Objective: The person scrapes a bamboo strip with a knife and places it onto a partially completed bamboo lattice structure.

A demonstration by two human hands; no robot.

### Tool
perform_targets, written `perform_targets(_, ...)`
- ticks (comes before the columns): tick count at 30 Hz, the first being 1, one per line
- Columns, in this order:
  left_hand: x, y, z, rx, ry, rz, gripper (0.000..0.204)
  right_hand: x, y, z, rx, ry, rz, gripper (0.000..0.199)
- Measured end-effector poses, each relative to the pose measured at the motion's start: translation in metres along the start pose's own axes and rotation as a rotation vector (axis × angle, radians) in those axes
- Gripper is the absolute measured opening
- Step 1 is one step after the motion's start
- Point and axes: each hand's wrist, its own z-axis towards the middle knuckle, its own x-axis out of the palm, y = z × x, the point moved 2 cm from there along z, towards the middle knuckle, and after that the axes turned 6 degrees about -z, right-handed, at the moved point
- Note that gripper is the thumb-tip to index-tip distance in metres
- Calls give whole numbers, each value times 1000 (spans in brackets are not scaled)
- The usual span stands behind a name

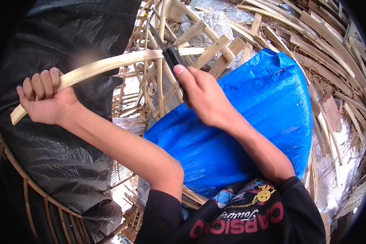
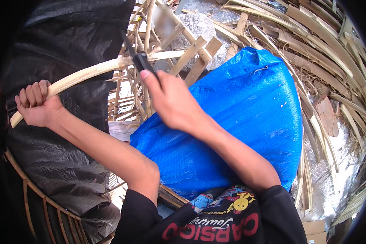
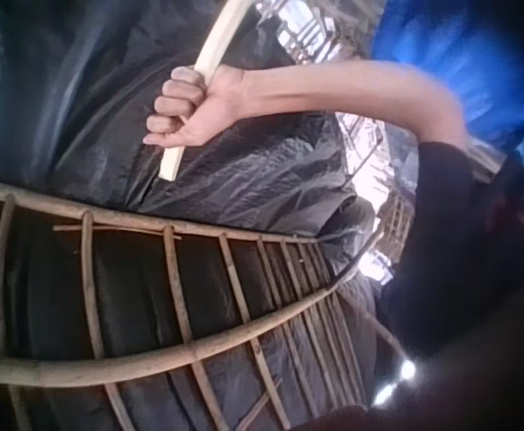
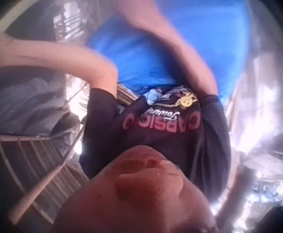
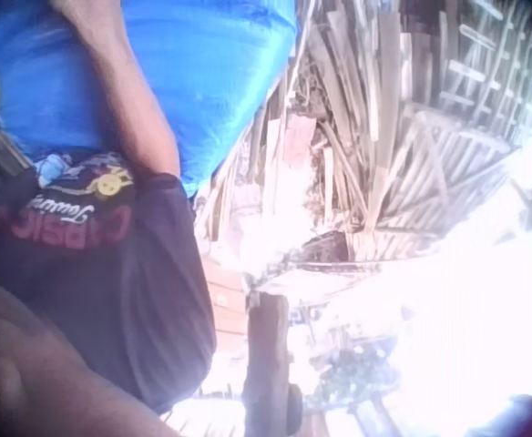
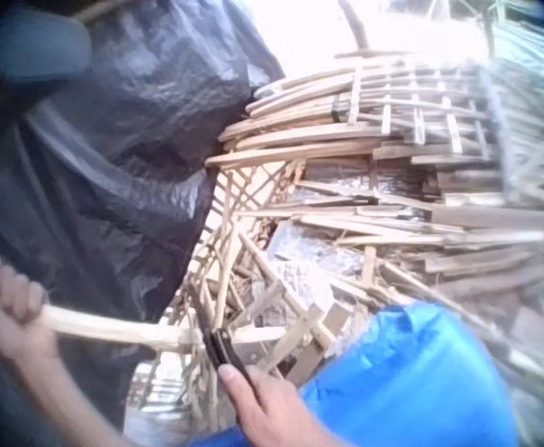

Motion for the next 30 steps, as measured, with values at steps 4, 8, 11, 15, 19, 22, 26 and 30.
perform_targets(4, 7, 0, -6, 25, -21, 31, 41, 1, -7, 8, -1, 6, -57, 58)
perform_targets(8, -1, 7, -12, 67, -64, 50, 41, -2, -14, 9, 108, -48, -95, 62)
perform_targets(11, 4, -10, -25, 53, -47, 47, 41, 10, 8, -6, -26, 74, -104, 59)
perform_targets(15, 2, 0, -25, 59, -44, 48, 42, 4, -33, 16, 182, -42, -79, 65)
perform_targets(19, -3, 3, -34, 74, -49, -20, 43, 2, -32, 10, 207, 9, -29, 63)
perform_targets(22, -2, -9, -45, 133, -108, 82, 43, 13, -19, -5, 15, -48, -176, 60)
perform_targets(26, -19, 0, -45, 58, -67, -82, 43, 0, -44, 11, 203, -93, -247, 62)
perform_targets(30, -33, 22, -69, 163, -308, -59, 55, 3, -57, 18, 204, -32, -159, 67)
